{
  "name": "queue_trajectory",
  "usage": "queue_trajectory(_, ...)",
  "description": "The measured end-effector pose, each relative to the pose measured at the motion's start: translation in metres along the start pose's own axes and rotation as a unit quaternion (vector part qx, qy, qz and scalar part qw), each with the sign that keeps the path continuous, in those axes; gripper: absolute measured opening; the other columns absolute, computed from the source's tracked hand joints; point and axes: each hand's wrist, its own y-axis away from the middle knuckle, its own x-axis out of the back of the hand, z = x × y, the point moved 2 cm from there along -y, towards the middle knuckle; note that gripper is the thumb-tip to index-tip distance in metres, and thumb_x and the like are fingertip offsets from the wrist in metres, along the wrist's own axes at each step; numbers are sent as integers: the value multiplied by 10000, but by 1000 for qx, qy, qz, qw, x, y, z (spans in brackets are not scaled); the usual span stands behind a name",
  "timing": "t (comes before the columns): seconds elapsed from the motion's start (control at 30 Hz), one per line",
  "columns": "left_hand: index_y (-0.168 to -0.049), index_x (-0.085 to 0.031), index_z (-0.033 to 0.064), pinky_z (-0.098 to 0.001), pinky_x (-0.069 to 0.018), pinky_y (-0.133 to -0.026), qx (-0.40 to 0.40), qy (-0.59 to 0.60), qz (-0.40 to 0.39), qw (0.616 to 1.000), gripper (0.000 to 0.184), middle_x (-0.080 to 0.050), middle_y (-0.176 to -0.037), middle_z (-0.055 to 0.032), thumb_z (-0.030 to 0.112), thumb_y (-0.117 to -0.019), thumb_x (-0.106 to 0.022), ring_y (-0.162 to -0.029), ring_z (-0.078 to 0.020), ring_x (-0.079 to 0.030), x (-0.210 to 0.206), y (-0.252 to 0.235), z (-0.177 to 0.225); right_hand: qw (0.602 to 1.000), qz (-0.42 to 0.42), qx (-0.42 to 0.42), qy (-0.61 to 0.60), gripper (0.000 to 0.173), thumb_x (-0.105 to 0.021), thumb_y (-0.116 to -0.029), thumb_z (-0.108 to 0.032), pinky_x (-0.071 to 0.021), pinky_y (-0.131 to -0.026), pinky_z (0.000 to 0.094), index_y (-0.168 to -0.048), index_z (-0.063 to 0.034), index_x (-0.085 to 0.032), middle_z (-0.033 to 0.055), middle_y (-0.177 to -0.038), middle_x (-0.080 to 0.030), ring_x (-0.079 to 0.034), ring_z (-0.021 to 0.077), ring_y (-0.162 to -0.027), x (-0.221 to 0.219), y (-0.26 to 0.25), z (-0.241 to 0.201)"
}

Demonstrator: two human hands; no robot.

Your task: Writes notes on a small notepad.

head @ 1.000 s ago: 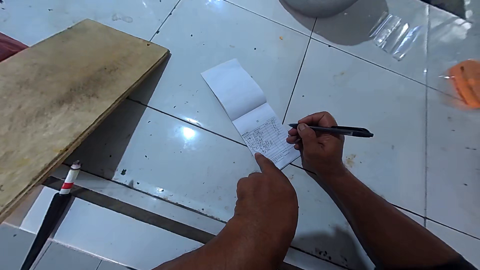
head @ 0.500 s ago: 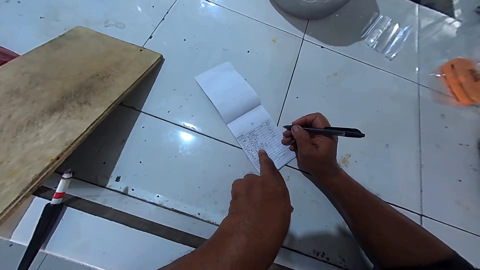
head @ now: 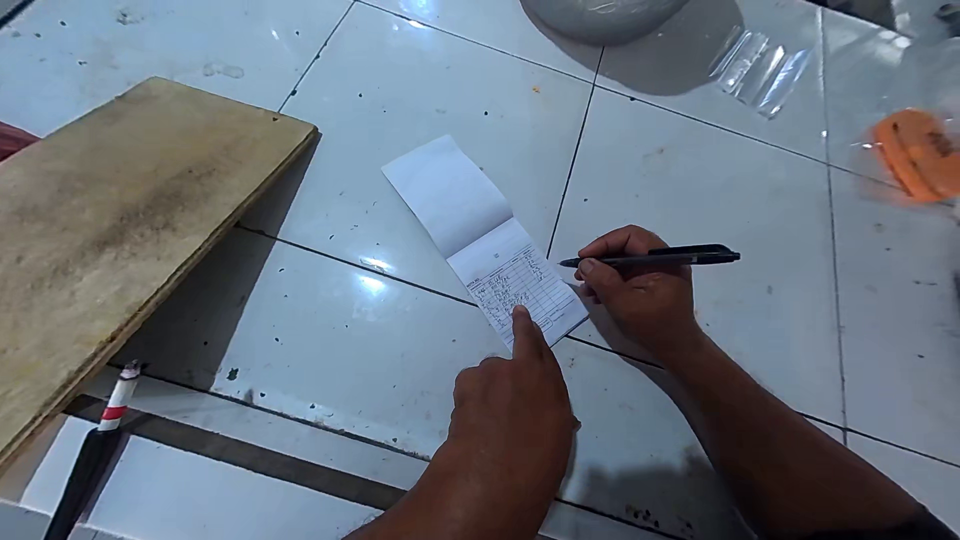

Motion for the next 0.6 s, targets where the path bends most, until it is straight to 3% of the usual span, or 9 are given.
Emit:
queue_trajectory(0.2,-1626,-259,54,-376,-533,-594,6,-14,7,1000,1025,-222,-1702,-100,711,-905,-574,-723,-212,-672,-1,0,1,1000,-16,10,23,89,-690,-879,-86,-502,-479,171,-965,-71,-673,-28,-750,-640,-571,26,-559,-8,7,10)
queue_trajectory(0.47,-1613,-305,52,-377,-534,-588,8,-23,18,1000,1028,-214,-1709,-78,725,-887,-582,-719,-197,-672,-2,0,2,999,-3,29,38,27,-683,-905,-96,-494,-482,165,-921,-74,-684,-44,-748,-637,-561,8,-569,-11,11,15)
queue_trajectory(0.6,-1622,-274,51,-371,-536,-602,8,-29,2,1000,1035,-172,-1719,-87,727,-896,-571,-729,-196,-674,0,0,3,999,0,31,29,32,-699,-895,-102,-496,-472,171,-902,-78,-678,-44,-728,-633,-562,11,-553,-10,10,15)
